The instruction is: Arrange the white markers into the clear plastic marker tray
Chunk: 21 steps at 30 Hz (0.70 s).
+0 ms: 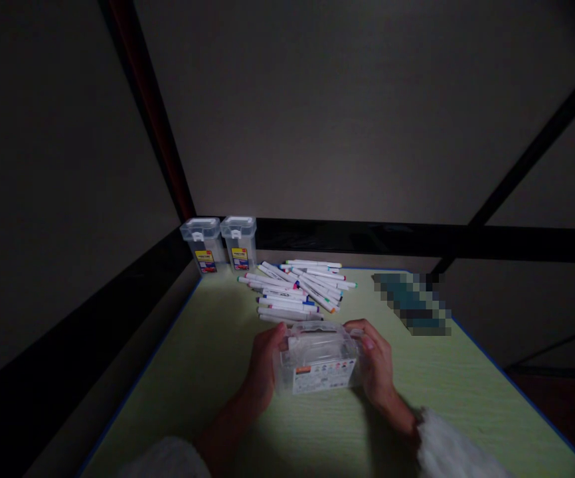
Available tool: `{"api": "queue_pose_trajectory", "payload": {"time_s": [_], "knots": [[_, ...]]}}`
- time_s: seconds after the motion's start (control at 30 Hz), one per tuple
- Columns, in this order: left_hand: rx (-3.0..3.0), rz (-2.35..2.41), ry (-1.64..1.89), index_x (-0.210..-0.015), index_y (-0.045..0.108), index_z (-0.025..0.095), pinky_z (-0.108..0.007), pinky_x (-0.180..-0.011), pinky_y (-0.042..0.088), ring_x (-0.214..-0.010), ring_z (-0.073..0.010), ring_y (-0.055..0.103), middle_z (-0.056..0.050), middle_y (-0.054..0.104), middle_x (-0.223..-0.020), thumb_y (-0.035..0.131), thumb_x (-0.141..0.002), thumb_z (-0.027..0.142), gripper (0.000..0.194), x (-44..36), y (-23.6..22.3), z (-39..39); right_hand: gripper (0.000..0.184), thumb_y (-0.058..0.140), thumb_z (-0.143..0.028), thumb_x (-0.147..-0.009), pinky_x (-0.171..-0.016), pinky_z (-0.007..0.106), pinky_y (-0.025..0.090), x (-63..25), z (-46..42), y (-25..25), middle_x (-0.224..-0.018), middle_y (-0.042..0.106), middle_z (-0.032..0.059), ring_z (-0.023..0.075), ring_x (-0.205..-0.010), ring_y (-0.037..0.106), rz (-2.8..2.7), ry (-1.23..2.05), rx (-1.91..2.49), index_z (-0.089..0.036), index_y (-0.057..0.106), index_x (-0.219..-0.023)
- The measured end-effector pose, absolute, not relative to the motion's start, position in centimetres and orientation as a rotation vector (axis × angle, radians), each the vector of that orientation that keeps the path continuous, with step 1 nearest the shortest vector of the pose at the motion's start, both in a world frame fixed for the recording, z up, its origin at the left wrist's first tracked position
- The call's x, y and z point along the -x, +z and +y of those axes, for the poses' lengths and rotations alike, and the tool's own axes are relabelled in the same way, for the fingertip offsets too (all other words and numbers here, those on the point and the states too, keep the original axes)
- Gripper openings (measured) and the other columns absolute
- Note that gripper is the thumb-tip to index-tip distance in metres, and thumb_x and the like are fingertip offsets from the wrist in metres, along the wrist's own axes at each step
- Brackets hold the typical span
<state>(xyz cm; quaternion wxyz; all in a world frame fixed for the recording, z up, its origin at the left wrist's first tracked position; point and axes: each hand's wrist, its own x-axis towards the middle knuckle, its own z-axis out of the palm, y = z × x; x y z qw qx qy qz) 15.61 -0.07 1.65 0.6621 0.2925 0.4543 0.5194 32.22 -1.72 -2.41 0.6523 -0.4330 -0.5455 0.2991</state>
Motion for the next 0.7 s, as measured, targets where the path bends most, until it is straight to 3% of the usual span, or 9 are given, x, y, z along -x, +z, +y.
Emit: {"api": "queue_pose_trajectory", "payload": {"time_s": [0.17, 0.3, 0.53, 0.7], "knots": [[-0.690, 0.960, 1.124, -0.070, 0.063, 0.009, -0.030, -0.057, 0.045, -0.060, -0.0219, 0.062, -0.008, 0.066, -0.062, 0.061, -0.057, 0.050, 0.043, -15.5, 1.4, 0.2, 0.033, 0.042, -0.045, -0.078, -0.064, 0.032, 0.043, -32.1, -1.6, -2.2, -0.085, 0.060, 0.0071, 0.0215, -0.078, 0.057, -1.209, 0.716, 0.925, -0.018, 0.057, -0.090], [-0.566, 0.945, 1.111, -0.079, 0.062, 0.008, -0.032, -0.060, 0.046, -0.064, -0.0238, 0.063, -0.009, 0.067, -0.068, 0.060, -0.060, 0.049, 0.046, -15.5, 1.1, 0.7, 0.035, 0.041, -0.043, -0.080, -0.078, 0.039, 0.042, -31.8, -1.5, -1.8, -0.107, 0.056, 0.0104, 0.0243, -0.097, 0.053, -1.230, 0.661, 0.846, -0.019, 0.053, -0.102], [-0.390, 0.702, 1.047, -0.088, 0.062, 0.012, -0.038, -0.072, 0.046, -0.077, -0.0254, 0.062, -0.008, 0.068, -0.077, 0.049, -0.072, 0.049, 0.042, -15.0, 0.6, 1.9, 0.029, 0.036, -0.030, -0.085, -0.091, 0.046, 0.033, -31.3, -2.2, -1.4, -0.119, 0.049, 0.0084, 0.0227, -0.114, 0.041, -1.385, 0.406, 0.941, -0.022, 0.048, -0.110], [-0.296, 0.620, 1.078, -0.087, 0.061, 0.011, -0.035, -0.071, 0.047, -0.071, -0.0222, 0.063, -0.007, 0.067, -0.073, 0.046, -0.077, 0.039, 0.034, -14.4, -0.5, 2.7, 0.029, 0.037, -0.023, -0.086, -0.095, 0.046, 0.030, -31.0, -2.3, -0.9, -0.126, 0.043, 0.0058, 0.0215, -0.119, 0.035, -1.466, 0.385, 0.908, -0.025, 0.046, -0.114]]}}
